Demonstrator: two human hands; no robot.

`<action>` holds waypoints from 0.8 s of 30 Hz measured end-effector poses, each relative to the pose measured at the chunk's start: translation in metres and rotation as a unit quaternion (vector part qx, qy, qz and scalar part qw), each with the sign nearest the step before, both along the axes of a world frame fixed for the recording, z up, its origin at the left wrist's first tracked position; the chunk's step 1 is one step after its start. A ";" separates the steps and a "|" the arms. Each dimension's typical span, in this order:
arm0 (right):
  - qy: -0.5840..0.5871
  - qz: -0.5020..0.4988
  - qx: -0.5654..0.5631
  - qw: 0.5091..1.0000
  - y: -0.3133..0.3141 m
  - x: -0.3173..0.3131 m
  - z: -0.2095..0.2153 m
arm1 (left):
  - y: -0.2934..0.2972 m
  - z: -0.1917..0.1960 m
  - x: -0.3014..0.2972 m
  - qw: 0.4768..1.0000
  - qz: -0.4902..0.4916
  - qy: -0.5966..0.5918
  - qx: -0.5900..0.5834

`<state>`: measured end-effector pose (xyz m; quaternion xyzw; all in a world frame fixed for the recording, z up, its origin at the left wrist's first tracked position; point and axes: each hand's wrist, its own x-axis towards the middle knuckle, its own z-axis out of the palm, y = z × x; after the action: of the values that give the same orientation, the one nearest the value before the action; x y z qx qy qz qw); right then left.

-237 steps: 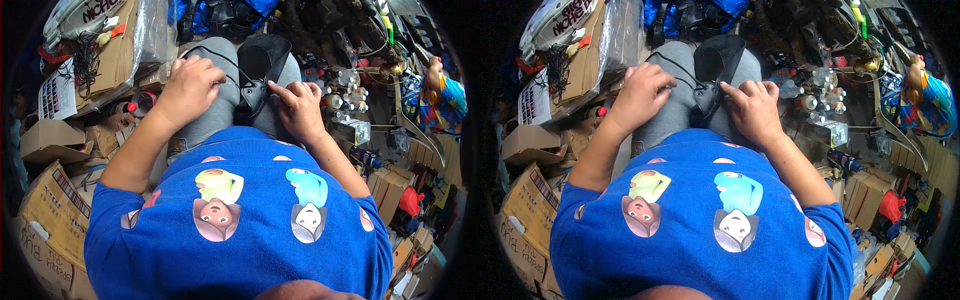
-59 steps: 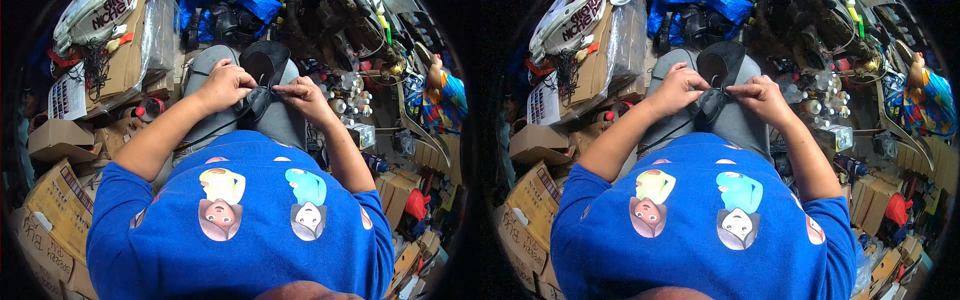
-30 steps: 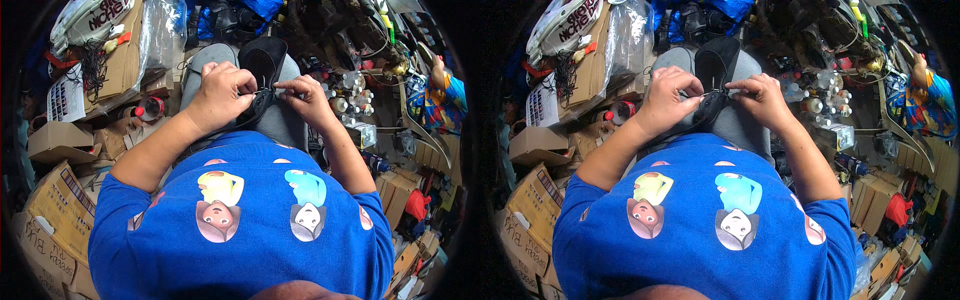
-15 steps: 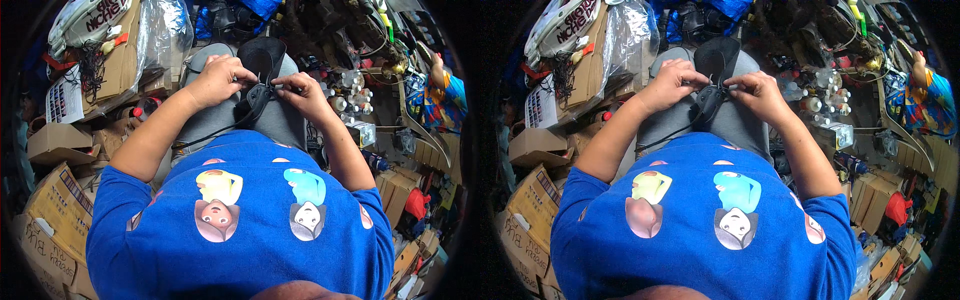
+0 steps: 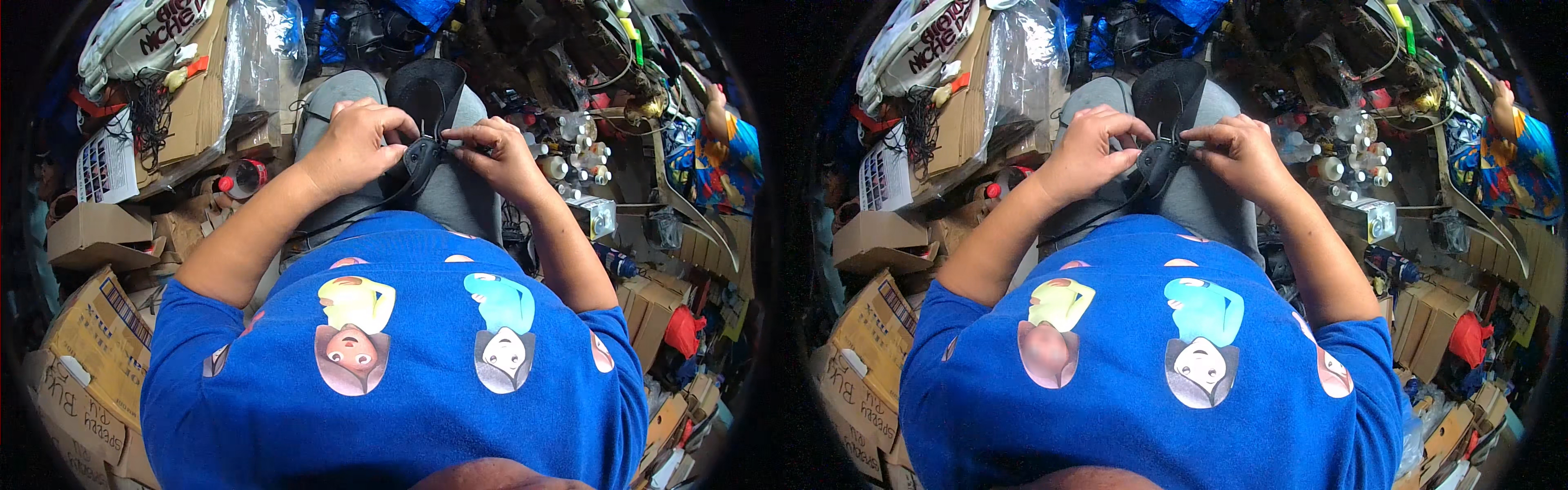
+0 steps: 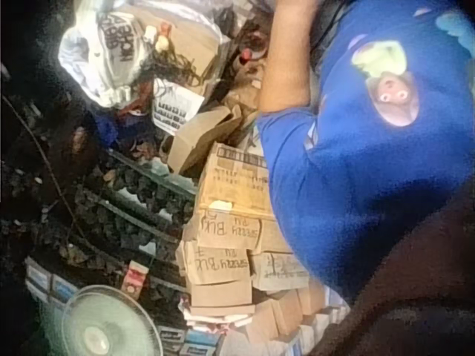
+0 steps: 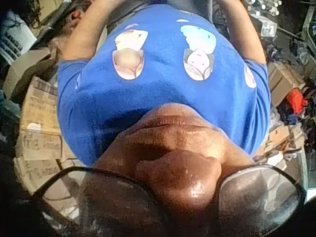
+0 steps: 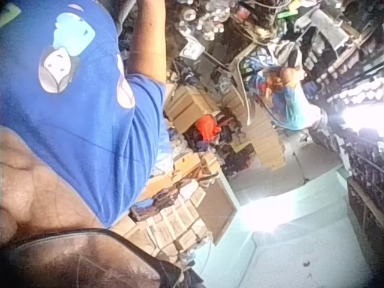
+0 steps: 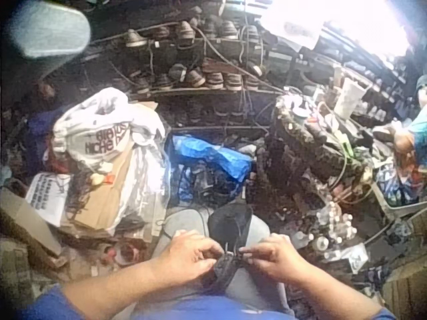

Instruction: Lace up a black shoe.

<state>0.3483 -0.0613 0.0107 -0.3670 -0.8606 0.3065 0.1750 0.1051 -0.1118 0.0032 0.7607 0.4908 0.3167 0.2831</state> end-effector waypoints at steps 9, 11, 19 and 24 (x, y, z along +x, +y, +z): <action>0.033 -0.022 -0.150 0.988 0.005 0.002 -0.006 | 0.015 -0.020 -0.001 0.999 -0.001 0.007 -0.051; 0.054 -0.020 -0.140 0.988 0.005 0.003 -0.007 | 0.013 -0.024 -0.001 0.999 -0.013 0.043 0.018; 0.096 -0.066 -0.192 0.974 -0.002 -0.005 -0.015 | 0.009 -0.022 0.012 0.995 0.048 0.031 -0.086; 0.150 -0.108 -0.280 0.942 -0.005 -0.010 -0.016 | 0.012 -0.021 0.022 0.991 0.064 0.007 -0.116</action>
<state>0.3378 -0.0665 -0.0053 -0.4420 -0.6592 0.5656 0.2239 0.1275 -0.1000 -0.0175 0.6918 0.5737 0.2698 0.3458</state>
